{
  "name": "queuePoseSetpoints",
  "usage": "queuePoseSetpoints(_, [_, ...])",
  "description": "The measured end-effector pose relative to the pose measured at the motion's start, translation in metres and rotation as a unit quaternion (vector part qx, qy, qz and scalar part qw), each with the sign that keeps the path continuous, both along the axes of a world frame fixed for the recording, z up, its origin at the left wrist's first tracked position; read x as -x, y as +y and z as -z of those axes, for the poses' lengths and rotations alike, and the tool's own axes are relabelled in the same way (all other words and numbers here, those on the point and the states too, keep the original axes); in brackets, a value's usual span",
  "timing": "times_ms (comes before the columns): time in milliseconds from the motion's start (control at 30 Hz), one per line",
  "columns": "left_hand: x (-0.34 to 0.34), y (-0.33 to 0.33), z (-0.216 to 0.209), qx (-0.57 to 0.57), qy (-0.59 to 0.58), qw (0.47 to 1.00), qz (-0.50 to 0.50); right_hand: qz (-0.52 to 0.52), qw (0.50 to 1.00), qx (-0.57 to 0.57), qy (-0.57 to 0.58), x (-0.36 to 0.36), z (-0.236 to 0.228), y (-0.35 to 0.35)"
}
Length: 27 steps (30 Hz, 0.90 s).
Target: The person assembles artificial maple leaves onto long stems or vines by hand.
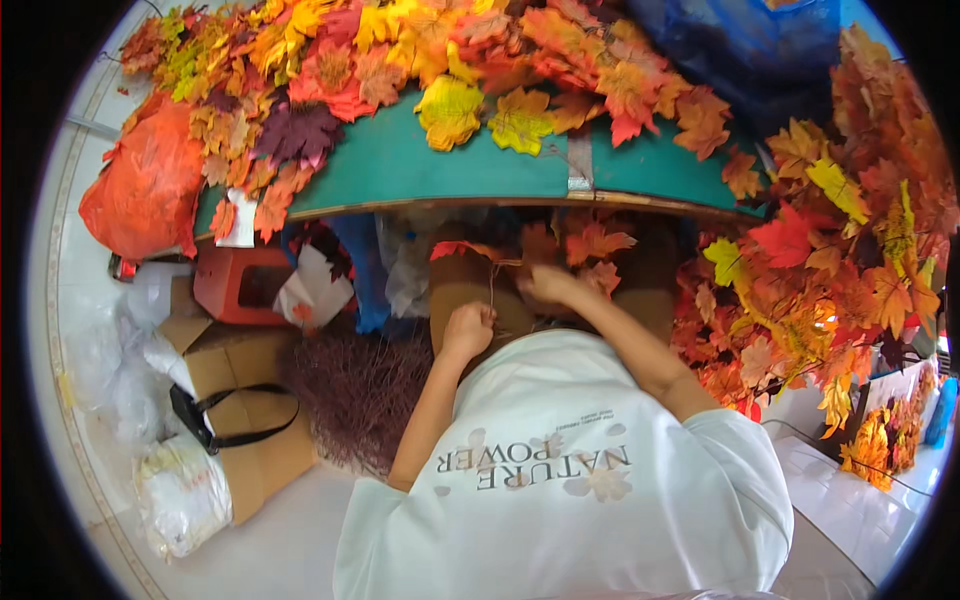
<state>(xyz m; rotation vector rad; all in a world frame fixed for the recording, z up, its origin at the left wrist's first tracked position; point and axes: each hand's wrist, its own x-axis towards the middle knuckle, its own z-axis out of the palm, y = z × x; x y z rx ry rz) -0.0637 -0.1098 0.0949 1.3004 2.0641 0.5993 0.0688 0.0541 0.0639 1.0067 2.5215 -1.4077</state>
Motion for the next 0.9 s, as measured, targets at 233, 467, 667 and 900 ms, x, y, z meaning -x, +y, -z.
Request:
queuePoseSetpoints(233, [0.012,0.033,-0.050,-0.056,-0.754,0.645,-0.114,-0.206,0.968,-0.051,0.136,-0.038,-0.120,0.001])
queuePoseSetpoints(467, [-0.003,0.041,-0.060,-0.114,-0.775,0.597,-0.171,0.209,0.870,-0.170,0.413,-0.038,-0.267,0.132])
queuePoseSetpoints(667, [-0.013,0.018,-0.036,-0.098,-0.785,0.561,-0.244,0.034,0.929,-0.275,0.245,-0.011,-0.296,0.118])
queuePoseSetpoints(900, [0.008,0.006,-0.034,-0.121,-0.785,0.556,-0.244,0.062,0.913,-0.320,0.246,-0.005,-0.223,0.088])
